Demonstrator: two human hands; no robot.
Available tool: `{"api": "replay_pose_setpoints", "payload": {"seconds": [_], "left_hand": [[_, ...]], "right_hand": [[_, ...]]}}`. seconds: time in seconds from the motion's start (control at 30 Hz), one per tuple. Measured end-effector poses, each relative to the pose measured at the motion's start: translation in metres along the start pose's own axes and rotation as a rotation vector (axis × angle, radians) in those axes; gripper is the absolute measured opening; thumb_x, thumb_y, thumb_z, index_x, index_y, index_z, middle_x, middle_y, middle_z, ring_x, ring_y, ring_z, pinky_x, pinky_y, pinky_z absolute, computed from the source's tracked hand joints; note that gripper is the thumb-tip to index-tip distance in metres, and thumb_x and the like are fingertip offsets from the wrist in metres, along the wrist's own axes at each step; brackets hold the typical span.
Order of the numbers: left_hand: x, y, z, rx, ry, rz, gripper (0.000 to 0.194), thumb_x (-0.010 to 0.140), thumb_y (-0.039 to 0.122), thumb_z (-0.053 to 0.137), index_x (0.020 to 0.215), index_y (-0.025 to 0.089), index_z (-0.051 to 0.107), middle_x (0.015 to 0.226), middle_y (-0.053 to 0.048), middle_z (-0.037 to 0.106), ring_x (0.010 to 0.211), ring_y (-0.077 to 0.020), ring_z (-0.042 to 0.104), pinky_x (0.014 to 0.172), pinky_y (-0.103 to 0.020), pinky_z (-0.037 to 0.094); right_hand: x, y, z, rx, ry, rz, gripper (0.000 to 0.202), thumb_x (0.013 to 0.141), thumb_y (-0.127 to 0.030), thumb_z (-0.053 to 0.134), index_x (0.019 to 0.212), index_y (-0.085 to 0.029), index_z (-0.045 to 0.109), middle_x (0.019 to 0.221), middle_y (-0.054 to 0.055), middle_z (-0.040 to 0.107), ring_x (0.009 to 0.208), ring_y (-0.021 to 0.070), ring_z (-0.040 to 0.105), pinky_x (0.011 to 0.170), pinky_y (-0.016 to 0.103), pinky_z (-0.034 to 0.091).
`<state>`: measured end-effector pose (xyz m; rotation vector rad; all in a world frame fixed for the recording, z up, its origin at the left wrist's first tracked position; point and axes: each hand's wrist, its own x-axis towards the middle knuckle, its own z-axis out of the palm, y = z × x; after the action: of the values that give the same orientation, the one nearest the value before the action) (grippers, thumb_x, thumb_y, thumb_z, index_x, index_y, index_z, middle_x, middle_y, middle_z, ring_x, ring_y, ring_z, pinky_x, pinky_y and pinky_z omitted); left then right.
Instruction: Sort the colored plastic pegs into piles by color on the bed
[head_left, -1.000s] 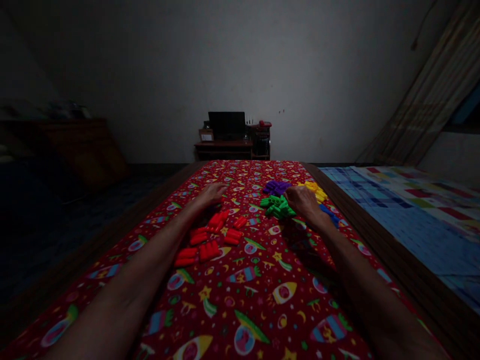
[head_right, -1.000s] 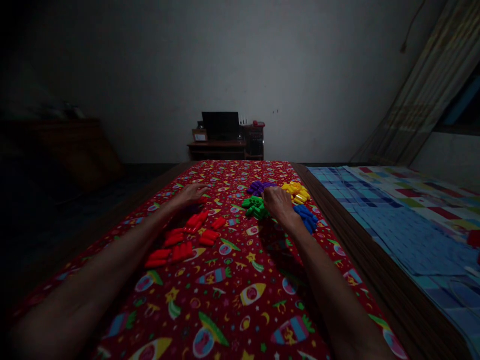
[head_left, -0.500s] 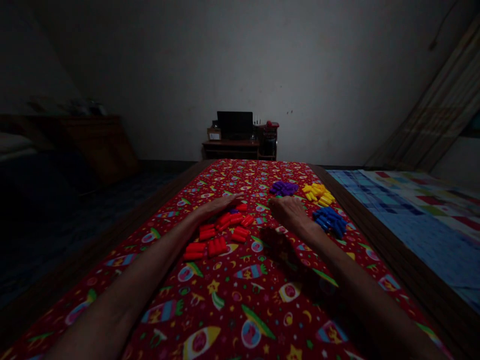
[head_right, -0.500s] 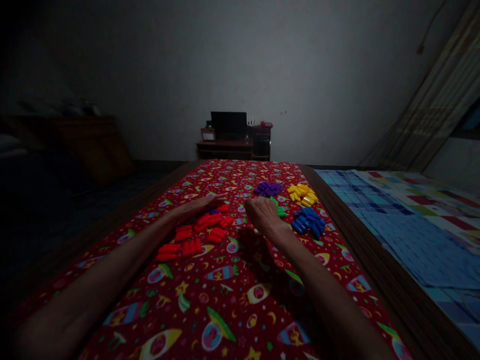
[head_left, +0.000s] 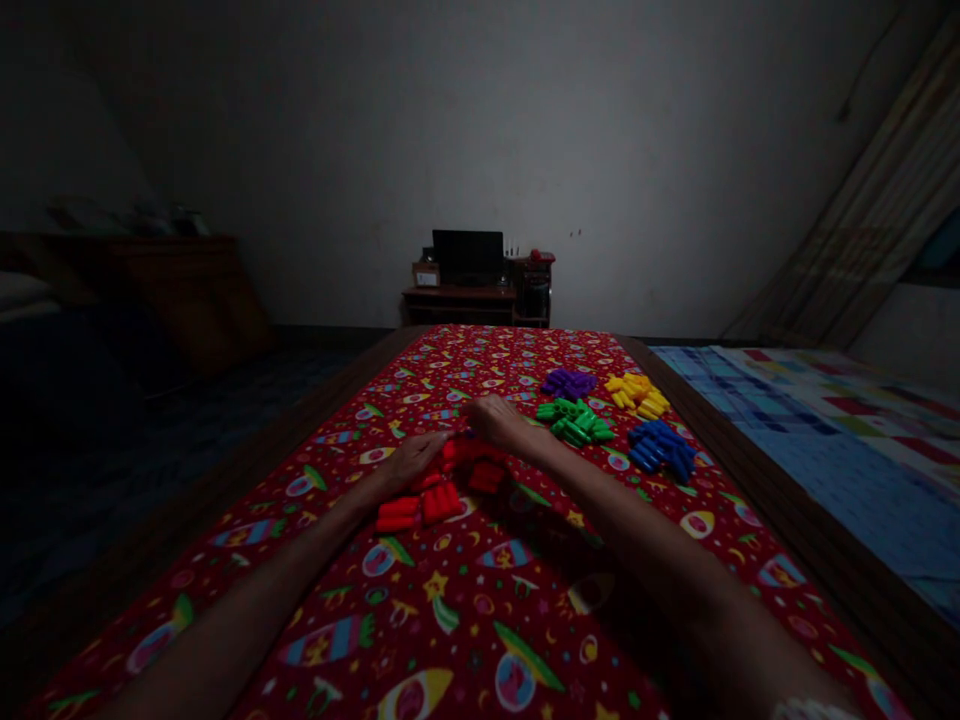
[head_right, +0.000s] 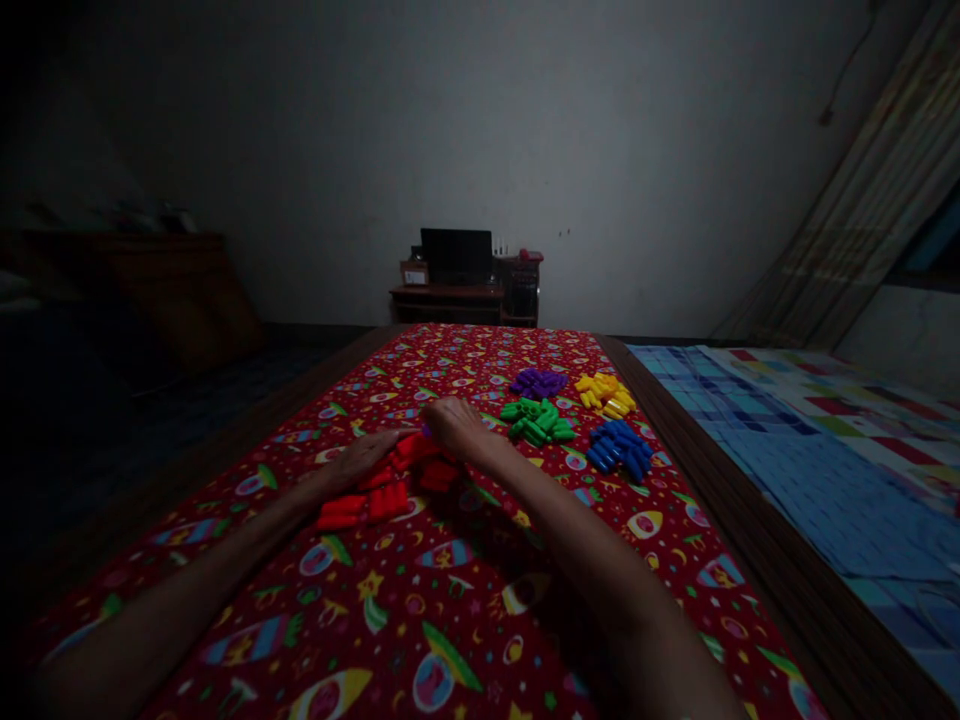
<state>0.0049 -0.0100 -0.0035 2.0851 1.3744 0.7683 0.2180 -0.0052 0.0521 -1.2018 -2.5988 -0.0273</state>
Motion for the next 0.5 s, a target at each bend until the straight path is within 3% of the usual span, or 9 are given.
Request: {"api": "replay_pose_setpoints", "payload": {"seconds": [0.1,0.2,0.33,0.5], "left_hand": [[-0.003,0.006,0.003,-0.012,0.0,-0.022,0.059,0.079,0.067,0.036,0.088,0.021,0.072,0.092,-0.003,0.074,0.095,-0.0256,0.065,0.086,-0.032,0.05],[-0.005,0.005,0.001,-0.079,0.019,-0.048,0.061,0.081,0.066,0.034,0.09,0.02,0.073,0.091,-0.004,0.075,0.091,-0.0254,0.066,0.083,-0.033,0.051],[-0.006,0.002,-0.002,-0.177,0.039,-0.059,0.064,0.084,0.063,0.031,0.097,0.016,0.073,0.095,-0.007,0.075,0.094,-0.0256,0.067,0.085,-0.035,0.051],[-0.006,0.005,-0.004,-0.126,0.062,-0.069,0.059,0.086,0.058,0.031,0.096,0.019,0.074,0.095,-0.006,0.075,0.091,-0.025,0.068,0.085,-0.035,0.05]], "right_hand": [[0.036,-0.004,0.011,-0.032,-0.155,-0.017,0.024,0.086,-0.025,0.052,0.099,-0.013,0.068,0.091,0.012,0.068,0.074,0.0148,0.058,0.058,0.023,0.032],[0.053,-0.003,0.022,-0.041,-0.294,-0.07,0.028,0.086,-0.031,0.053,0.094,-0.01,0.07,0.092,0.014,0.07,0.072,0.0161,0.06,0.055,0.023,0.035],[0.05,0.0,0.024,-0.051,-0.334,-0.166,0.023,0.082,-0.017,0.054,0.092,-0.007,0.072,0.087,0.013,0.072,0.066,0.0126,0.059,0.053,0.021,0.036],[0.041,0.004,0.011,-0.044,-0.344,-0.176,0.025,0.082,-0.02,0.055,0.09,-0.005,0.073,0.081,0.012,0.072,0.058,0.0093,0.052,0.05,0.019,0.034]]}}
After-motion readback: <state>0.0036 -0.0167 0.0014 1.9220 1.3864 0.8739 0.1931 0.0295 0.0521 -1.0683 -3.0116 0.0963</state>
